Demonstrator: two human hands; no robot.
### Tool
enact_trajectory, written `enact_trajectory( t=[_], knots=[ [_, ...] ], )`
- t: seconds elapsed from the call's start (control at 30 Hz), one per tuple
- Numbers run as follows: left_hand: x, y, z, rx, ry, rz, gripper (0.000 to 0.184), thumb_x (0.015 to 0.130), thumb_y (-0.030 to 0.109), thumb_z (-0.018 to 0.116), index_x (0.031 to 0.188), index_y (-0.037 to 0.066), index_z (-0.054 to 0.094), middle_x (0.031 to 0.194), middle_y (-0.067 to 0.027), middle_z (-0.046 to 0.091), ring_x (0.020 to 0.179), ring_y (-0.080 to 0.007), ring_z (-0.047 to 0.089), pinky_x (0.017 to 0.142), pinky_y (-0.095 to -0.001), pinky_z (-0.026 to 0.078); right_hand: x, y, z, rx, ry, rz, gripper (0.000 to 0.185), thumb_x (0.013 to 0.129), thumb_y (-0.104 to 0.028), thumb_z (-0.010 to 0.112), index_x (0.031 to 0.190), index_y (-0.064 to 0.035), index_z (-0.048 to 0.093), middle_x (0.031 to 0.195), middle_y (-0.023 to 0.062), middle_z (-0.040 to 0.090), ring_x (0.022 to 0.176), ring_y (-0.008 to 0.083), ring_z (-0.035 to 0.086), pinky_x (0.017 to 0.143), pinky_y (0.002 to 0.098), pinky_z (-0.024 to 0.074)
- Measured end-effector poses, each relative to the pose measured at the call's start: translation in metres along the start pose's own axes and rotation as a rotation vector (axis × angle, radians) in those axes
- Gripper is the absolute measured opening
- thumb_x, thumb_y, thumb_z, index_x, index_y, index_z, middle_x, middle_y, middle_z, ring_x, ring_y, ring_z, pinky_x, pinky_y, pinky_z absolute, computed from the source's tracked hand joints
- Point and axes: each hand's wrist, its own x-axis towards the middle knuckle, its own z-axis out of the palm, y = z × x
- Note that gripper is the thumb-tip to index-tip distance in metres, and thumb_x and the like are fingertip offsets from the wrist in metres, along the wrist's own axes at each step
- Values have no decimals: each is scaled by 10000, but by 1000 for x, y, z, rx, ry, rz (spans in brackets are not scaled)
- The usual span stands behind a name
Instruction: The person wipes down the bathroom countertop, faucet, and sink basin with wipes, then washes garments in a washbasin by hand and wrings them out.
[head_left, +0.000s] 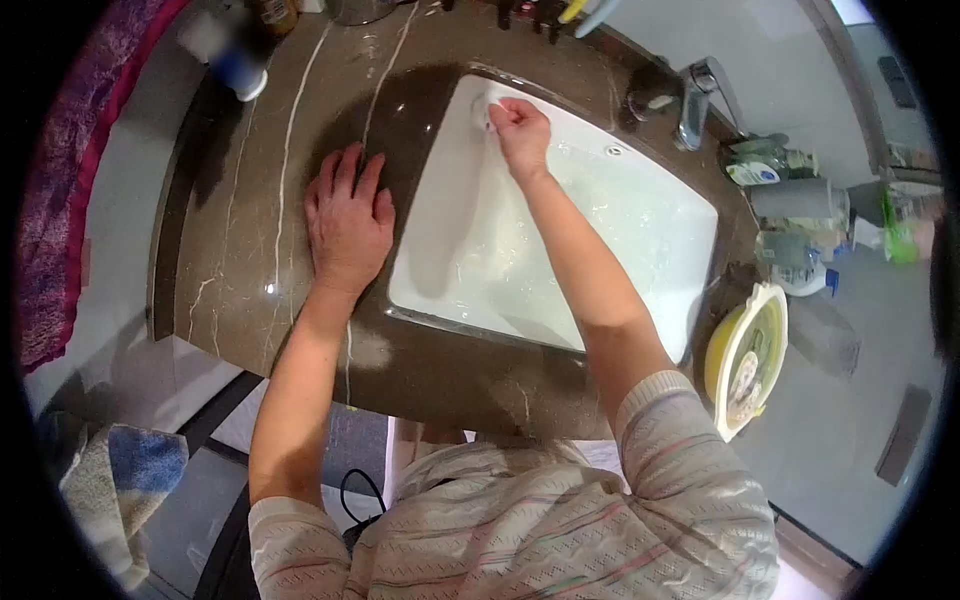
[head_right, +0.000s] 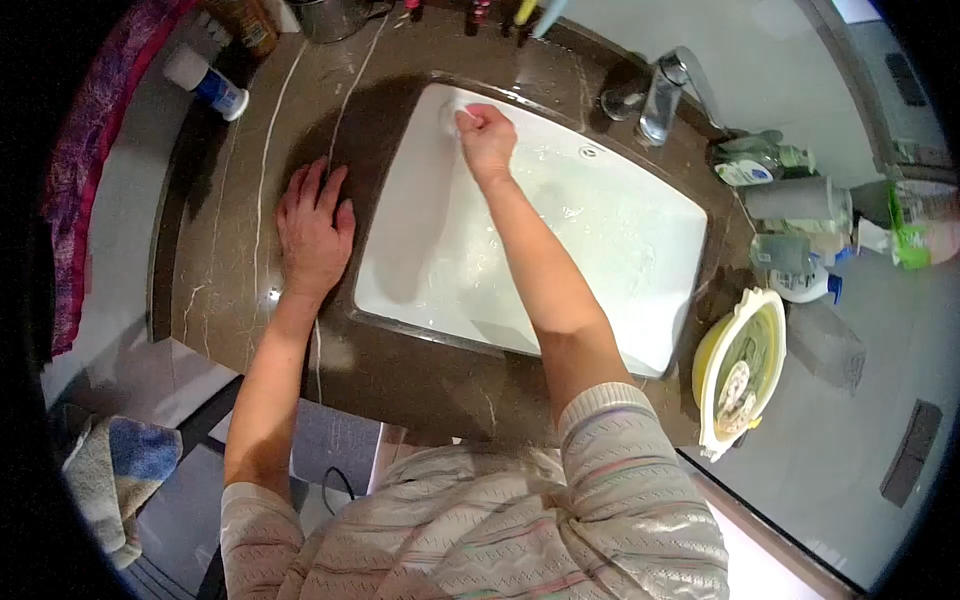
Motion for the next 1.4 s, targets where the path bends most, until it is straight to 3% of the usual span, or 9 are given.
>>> enact_trajectory(
  t=[0.1,0.3,0.47,0.6,0.7,0.77,0.83,0.97,1.4],
  knots=[
    [0,-1,0,-35,-1,-11,384,790,179,549,1167,108,529,1268,-94,457,1199,-304,386,979,-472,307,-17,-28,12,-231,-5,-32,201,790,-191,621,917,-41,575,745,156,610,681,308,586,639,375,473],
    [1,0,0,-16,14,-2,377,784,180,557,1152,99,539,1245,-109,472,1186,-301,396,973,-468,314,-28,-1,-17,-501,-228,-317,201,840,-224,521,943,-53,546,822,207,609,806,396,581,690,456,463],
    [2,0,-1,-15,10,13,383,792,192,551,1163,96,530,1250,-112,467,1184,-307,394,978,-469,307,-81,11,-59,-749,-516,45,184,859,-197,453,930,-56,547,799,196,610,766,392,587,678,465,469],
    [0,-1,3,-2,-11,-2,402,816,185,521,1213,124,498,1312,-94,420,1206,-316,378,981,-482,299,-128,43,-75,-326,-608,178,221,903,-207,419,947,-13,516,805,191,592,775,368,576,664,451,443],
    [0,0,3,9,-23,-14,400,818,190,516,1212,121,500,1313,-93,422,1205,-314,378,976,-483,298,-133,27,-66,-547,-642,-190,227,916,-224,418,941,-11,490,787,191,576,759,371,568,647,446,442],
    [-1,1,4,24,-39,-22,401,819,193,515,1212,119,500,1311,-92,425,1206,-311,377,974,-482,296,-121,61,-37,-363,-483,-130,207,907,-203,419,972,-20,489,761,194,574,724,384,572,629,437,465],
    [0,2,2,17,-32,-8,404,819,192,514,1216,118,498,1303,-94,434,1204,-309,378,973,-478,294,-97,-9,-28,-601,-418,-76,226,903,-231,430,990,-34,497,764,206,588,727,411,571,652,452,470],
    [0,1,5,30,-9,14,401,822,186,508,1217,118,502,1288,-99,450,1199,-308,383,976,-463,291,-53,-27,-5,-360,-259,-19,290,895,-308,467,920,-29,541,798,212,610,755,408,578,682,457,455],
    [0,3,6,92,-46,33,397,851,205,473,1243,153,497,1318,-88,430,1210,-334,376,994,-460,286,-139,-80,-4,33,-712,76,229,872,-240,478,834,-22,534,753,226,581,735,413,557,643,439,438]
  ],
)
